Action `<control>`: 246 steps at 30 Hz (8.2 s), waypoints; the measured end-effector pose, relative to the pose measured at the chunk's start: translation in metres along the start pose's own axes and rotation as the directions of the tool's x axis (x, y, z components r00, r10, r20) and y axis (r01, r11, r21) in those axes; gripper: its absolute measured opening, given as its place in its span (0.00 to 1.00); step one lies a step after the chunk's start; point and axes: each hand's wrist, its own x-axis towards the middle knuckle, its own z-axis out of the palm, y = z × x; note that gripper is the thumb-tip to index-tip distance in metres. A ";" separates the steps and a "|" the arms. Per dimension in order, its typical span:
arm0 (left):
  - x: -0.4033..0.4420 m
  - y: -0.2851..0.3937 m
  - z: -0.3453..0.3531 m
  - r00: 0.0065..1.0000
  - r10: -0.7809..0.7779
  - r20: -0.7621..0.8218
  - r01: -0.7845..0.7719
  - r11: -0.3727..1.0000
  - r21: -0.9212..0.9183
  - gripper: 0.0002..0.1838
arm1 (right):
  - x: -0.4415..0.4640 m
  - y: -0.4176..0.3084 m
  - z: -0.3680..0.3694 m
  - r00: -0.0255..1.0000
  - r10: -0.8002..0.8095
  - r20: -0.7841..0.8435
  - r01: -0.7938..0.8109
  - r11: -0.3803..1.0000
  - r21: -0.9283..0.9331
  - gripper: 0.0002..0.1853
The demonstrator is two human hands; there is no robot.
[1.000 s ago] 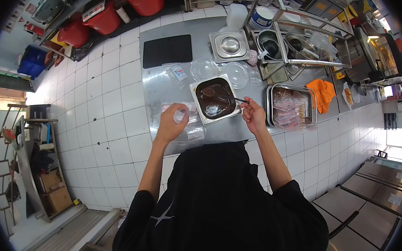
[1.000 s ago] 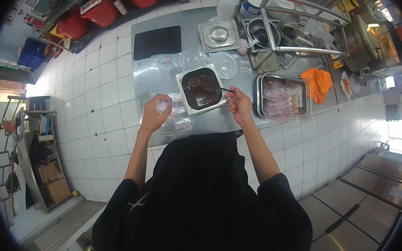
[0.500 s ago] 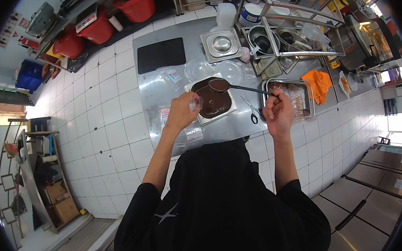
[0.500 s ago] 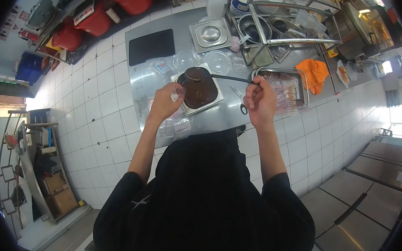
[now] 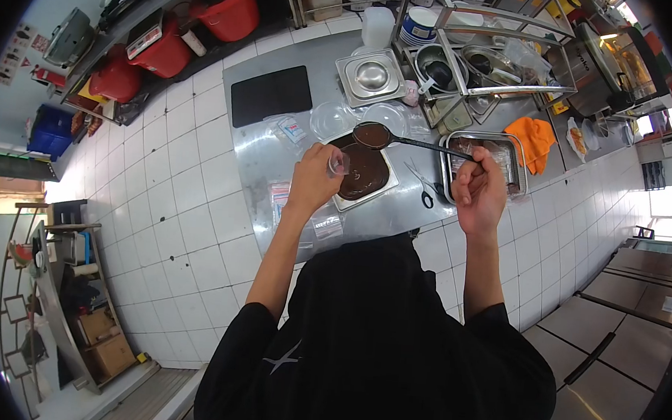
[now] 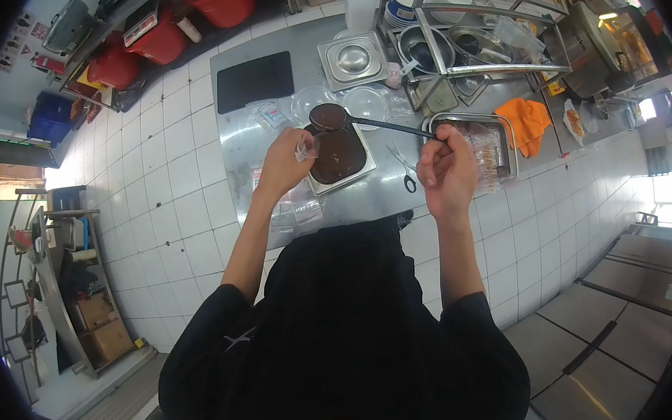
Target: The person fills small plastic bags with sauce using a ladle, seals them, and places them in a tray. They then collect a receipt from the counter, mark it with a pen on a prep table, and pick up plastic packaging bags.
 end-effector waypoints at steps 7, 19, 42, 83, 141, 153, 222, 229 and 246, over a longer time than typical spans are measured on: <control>0.010 0.019 0.012 0.997 0.071 -0.011 -0.072 0.984 -0.164 0.14 | -0.002 -0.001 0.005 1.000 -0.002 -0.004 0.002 1.000 -0.003 0.12; 0.013 0.054 0.014 0.984 0.046 -0.171 -0.130 0.841 -0.526 0.15 | -0.018 -0.011 0.026 0.975 -0.152 0.162 0.170 0.980 -0.101 0.15; 0.016 0.081 -0.028 0.968 -0.036 -0.247 -0.135 0.759 -0.637 0.09 | -0.031 -0.026 0.051 0.570 -0.346 0.745 0.810 0.387 -0.440 0.19; -0.024 0.047 -0.054 0.996 0.075 0.044 0.002 0.483 -0.875 0.43 | 0.034 0.130 -0.086 0.964 0.258 0.069 -0.131 0.682 -0.720 0.21; -0.001 0.181 0.091 0.944 0.299 0.141 -0.131 0.729 -0.672 0.06 | -0.034 -0.040 -0.066 0.912 -0.279 0.301 0.409 0.671 -0.618 0.05; 0.039 0.244 0.177 0.885 0.273 0.376 0.163 0.576 -0.801 0.07 | -0.028 -0.106 -0.156 0.898 -0.387 0.207 0.422 0.631 -0.651 0.05; 0.054 0.219 0.444 0.837 0.375 0.398 -0.404 0.915 -0.012 0.17 | 0.170 -0.145 -0.514 0.960 -0.254 0.116 0.119 -0.004 -0.993 0.17; 0.007 0.222 0.338 0.776 0.358 0.519 -0.159 0.907 -0.389 0.14 | 0.020 -0.080 -0.545 0.721 -0.666 -0.190 -0.124 0.146 -0.982 0.17; 0.071 0.323 0.416 0.485 0.300 0.822 0.110 0.911 -0.397 0.13 | -0.405 0.076 -0.619 0.173 0.110 -0.979 -0.852 0.515 -0.093 0.34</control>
